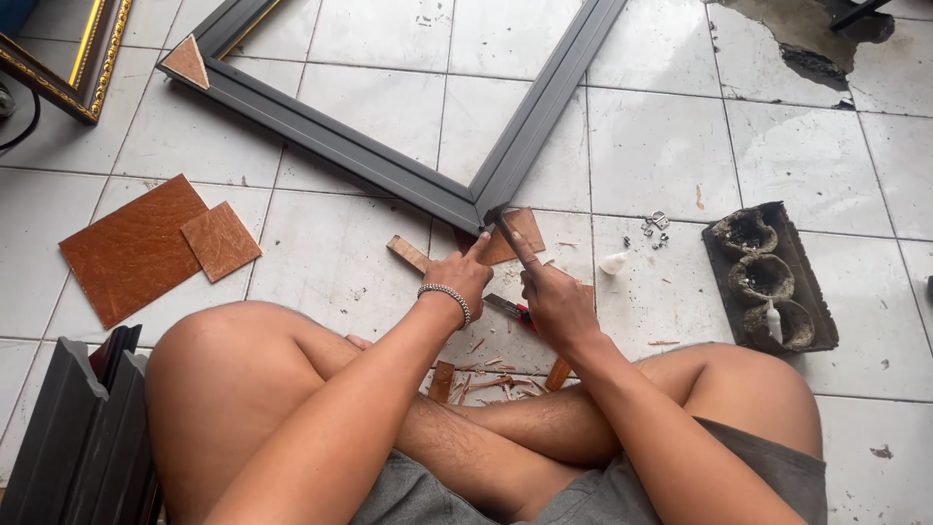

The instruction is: The person cuts a rectangular piece of wood into a triangle using a utility knife, applies glue to the corner of a grey picture frame, and inserts the triangular piece into the corner joint. They then use a hammer to tap the piece into place and repeat the process for another corner.

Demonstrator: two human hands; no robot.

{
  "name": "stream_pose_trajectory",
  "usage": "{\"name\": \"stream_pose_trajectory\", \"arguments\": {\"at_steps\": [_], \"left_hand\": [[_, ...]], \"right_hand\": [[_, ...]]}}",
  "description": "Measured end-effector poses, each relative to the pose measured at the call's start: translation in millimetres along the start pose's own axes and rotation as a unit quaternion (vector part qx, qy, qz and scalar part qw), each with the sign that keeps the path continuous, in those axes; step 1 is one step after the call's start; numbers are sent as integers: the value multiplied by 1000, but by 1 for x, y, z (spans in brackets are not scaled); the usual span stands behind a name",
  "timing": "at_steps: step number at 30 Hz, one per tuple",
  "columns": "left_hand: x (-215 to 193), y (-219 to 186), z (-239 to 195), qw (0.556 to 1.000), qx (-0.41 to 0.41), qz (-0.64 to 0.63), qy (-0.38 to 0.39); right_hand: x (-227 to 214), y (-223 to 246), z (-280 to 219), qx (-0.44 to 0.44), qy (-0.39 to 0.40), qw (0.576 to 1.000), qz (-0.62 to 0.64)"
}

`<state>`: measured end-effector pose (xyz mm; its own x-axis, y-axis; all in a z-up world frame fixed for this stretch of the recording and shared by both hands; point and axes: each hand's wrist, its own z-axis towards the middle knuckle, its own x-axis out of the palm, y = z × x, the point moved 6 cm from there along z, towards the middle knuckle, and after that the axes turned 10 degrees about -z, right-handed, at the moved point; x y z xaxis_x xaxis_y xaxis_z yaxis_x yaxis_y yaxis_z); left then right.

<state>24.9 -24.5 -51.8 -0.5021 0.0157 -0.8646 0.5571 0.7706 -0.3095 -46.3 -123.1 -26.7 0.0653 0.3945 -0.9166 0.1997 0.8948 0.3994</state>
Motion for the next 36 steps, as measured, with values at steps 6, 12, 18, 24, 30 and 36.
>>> {"name": "stream_pose_trajectory", "arguments": {"at_steps": [6,12,18,24,30,36], "left_hand": [[9,-3,5,999,-8,16,31],[7,-3,5,999,1,28,44],[0,-5,-1,999,0,10,41],[4,-3,2,999,-1,7,42],[3,-1,2,999,-2,13,44],[4,-2,3,999,-4,4,42]], "right_hand": [[-13,13,5,15,-23,1000,15],[8,6,10,3,18,999,-36],[4,-2,13,35,-45,998,20],[-16,24,8,7,1,1000,14],[14,10,9,21,42,998,-43],[7,11,7,48,36,997,45]]}}
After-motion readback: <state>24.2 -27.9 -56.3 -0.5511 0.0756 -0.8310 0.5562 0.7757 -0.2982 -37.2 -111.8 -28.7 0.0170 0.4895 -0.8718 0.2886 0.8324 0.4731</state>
